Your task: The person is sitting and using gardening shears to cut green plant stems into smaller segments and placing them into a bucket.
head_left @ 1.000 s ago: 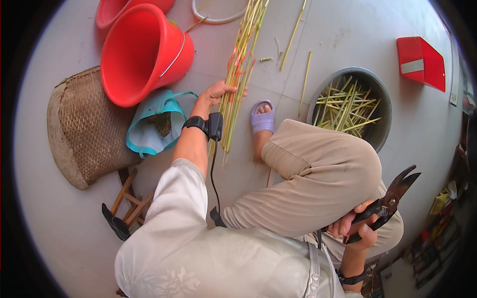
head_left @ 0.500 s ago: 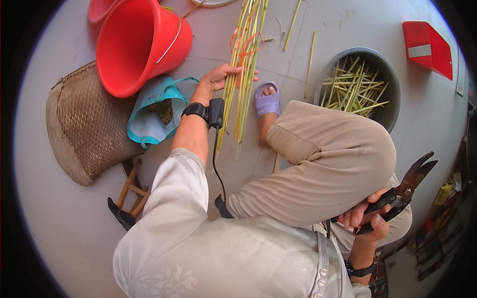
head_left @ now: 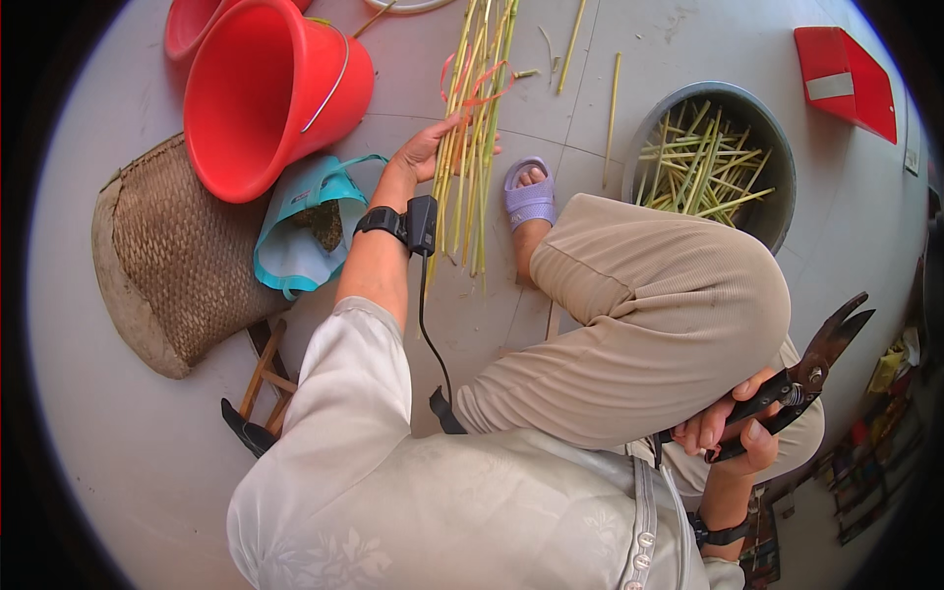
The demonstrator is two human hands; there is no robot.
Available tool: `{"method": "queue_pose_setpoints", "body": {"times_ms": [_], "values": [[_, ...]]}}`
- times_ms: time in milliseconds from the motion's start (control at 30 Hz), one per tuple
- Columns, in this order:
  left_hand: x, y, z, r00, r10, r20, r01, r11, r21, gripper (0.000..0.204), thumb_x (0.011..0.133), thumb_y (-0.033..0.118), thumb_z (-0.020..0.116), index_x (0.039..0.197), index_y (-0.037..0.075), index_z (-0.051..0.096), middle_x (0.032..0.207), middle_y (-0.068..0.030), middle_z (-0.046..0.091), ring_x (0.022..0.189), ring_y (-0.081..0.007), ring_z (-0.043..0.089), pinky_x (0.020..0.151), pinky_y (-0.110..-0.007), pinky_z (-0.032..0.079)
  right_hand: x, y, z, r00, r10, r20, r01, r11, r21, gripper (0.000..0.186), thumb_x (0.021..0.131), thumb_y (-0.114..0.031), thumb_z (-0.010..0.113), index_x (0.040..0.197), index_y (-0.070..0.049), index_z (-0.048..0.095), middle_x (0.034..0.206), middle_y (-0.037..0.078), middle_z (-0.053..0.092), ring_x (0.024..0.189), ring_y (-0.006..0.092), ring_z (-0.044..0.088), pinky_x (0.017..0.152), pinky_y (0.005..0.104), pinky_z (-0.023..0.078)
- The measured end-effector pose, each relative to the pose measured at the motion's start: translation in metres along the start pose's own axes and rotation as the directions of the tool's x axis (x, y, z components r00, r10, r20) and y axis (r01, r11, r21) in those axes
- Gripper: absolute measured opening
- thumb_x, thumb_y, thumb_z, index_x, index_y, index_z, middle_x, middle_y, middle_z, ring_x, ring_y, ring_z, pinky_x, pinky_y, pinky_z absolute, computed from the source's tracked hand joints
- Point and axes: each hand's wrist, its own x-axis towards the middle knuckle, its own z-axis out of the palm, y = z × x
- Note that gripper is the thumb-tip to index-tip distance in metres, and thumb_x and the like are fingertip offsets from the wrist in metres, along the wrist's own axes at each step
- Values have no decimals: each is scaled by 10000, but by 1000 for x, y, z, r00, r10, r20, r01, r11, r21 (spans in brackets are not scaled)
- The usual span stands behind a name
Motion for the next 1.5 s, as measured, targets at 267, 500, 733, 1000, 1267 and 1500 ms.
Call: {"method": "queue_pose_setpoints", "body": {"times_ms": [267, 500, 733, 1000, 1267, 1500], "values": [[-3, -7, -14, 998, 46, -47, -47, 998, -32, 791, 937, 650, 402, 1488, 86, 347, 1409, -245, 469, 1270, -446, 488, 1025, -537, 437, -1, 2, 1, 1000, 22, -17, -23, 999, -29, 324, 894, -234, 506, 1101, -20, 378, 623, 149, 582, 444, 255, 580, 528, 444, 546], [-8, 2, -16, 964, 77, -254, -49, 992, 114, 545, 942, 394, 606, 1355, 61, 480, 1190, -134, 626, 1063, -281, 635, 874, -426, 537, 2, -6, 3, 1000, 9, -7, -9, 1000, 3, 312, 886, -215, 499, 1087, -16, 366, 622, 159, 580, 445, 261, 579, 528, 453, 545], [8, -35, -99, 651, 493, -578, -62, 793, 606, 318, 791, 50, 727, 1091, 47, 622, 931, -39, 656, 858, -144, 627, 709, -285, 511, 0, -1, 6, 999, 33, -13, -33, 999, -8, 318, 876, -202, 501, 1080, -7, 355, 621, 174, 580, 449, 271, 585, 540, 464, 555], [18, -54, -107, 489, 638, -595, 217, 572, 791, 206, 736, 135, 776, 904, 43, 700, 803, -27, 685, 745, -118, 629, 706, -292, 516, -1, -1, 5, 1000, -15, -8, 15, 1000, 7, 310, 872, -200, 503, 1065, -7, 357, 615, 176, 576, 438, 275, 578, 520, 461, 555], [20, -54, -115, 535, 603, -591, 64, 669, 741, 235, 779, 198, 758, 923, 26, 687, 803, -35, 680, 738, -120, 621, 695, -299, 507, 0, -2, 5, 1000, 18, -26, -18, 1000, -1, 309, 865, -187, 498, 1067, 0, 357, 601, 188, 569, 446, 287, 587, 536, 479, 565], [24, -52, -86, 557, 628, -543, 253, 495, 831, 230, 791, 224, 755, 896, 43, 661, 788, -26, 658, 729, -128, 610, 672, -305, 494, -2, -3, 2, 1000, 18, -10, -18, 1000, 7, 313, 862, -178, 494, 1077, 8, 361, 619, 208, 578, 465, 302, 599, 566, 487, 578]]}}
